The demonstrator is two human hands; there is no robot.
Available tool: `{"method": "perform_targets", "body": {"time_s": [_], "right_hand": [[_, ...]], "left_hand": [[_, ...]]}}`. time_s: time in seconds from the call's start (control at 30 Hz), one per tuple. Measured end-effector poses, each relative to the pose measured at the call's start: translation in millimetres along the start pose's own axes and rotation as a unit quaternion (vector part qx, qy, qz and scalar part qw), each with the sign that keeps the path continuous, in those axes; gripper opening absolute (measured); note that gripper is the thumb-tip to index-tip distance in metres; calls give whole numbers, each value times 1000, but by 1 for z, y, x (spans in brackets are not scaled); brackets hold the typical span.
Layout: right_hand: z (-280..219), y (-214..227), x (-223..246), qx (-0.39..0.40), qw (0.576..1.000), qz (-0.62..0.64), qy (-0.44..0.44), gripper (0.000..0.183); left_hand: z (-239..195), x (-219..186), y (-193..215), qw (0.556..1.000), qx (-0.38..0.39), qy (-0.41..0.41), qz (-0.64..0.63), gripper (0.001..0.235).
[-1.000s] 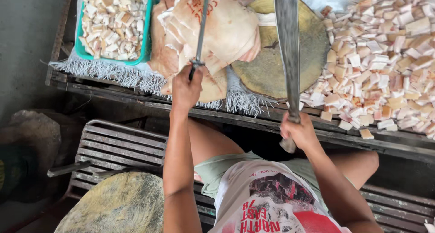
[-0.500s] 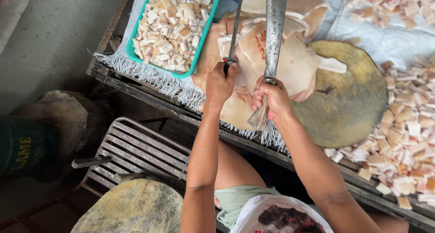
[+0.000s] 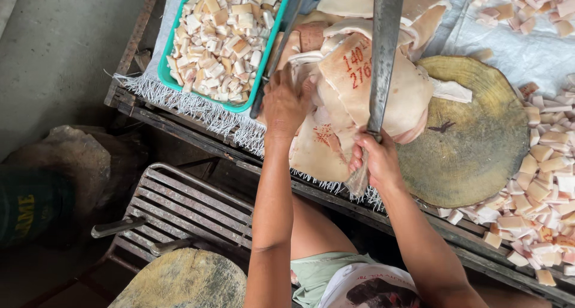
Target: The person cuts slabs of processed animal skin into small cubes using a large cleaver on a wooden cutting board, placing the pieces onto a pile.
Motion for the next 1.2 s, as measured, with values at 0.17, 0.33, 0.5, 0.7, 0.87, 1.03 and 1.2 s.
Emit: {"method": "perform_targets", "body": {"time_s": [0.17,0.33,0.5,0.7,0.87,1.03,1.2], "right_hand": [[-12,45,5,-5,999,6,48,12],[-14,68,18,-20,983,-110,149,9],[-23,87,26,-43,949,-228,213,19],[-30,134,39,-8,970,-136,203,36],[-63,186,63,-102,961,-167,195,29],[-110,203,84,-132,959,-97,231,18],[-163,221,101,-166,923,-161,307,25]], "left_hand": [[21,-32,-33,994,53,-29,-96,71],[33,-56,-16,993,92,6,-77,53],[27,-82,0,993,-24,-71,-96,36],[18,-84,-32,920,54,28,-386,19],[34,-98,3,817,-45,-17,-574,14],[27,-146,85,826,-18,-81,-558,13],[-60,-247,76,892,87,-257,-361,33]]}}
Point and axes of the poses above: each hand's wrist, its own z-axis towards the middle knuckle, its own y-axis out of the back of the hand, x = y × z, the point moved 5 cm from there along z, towards the middle knuckle, and after that the axes turned 13 degrees about z, right-handed, at the moved point
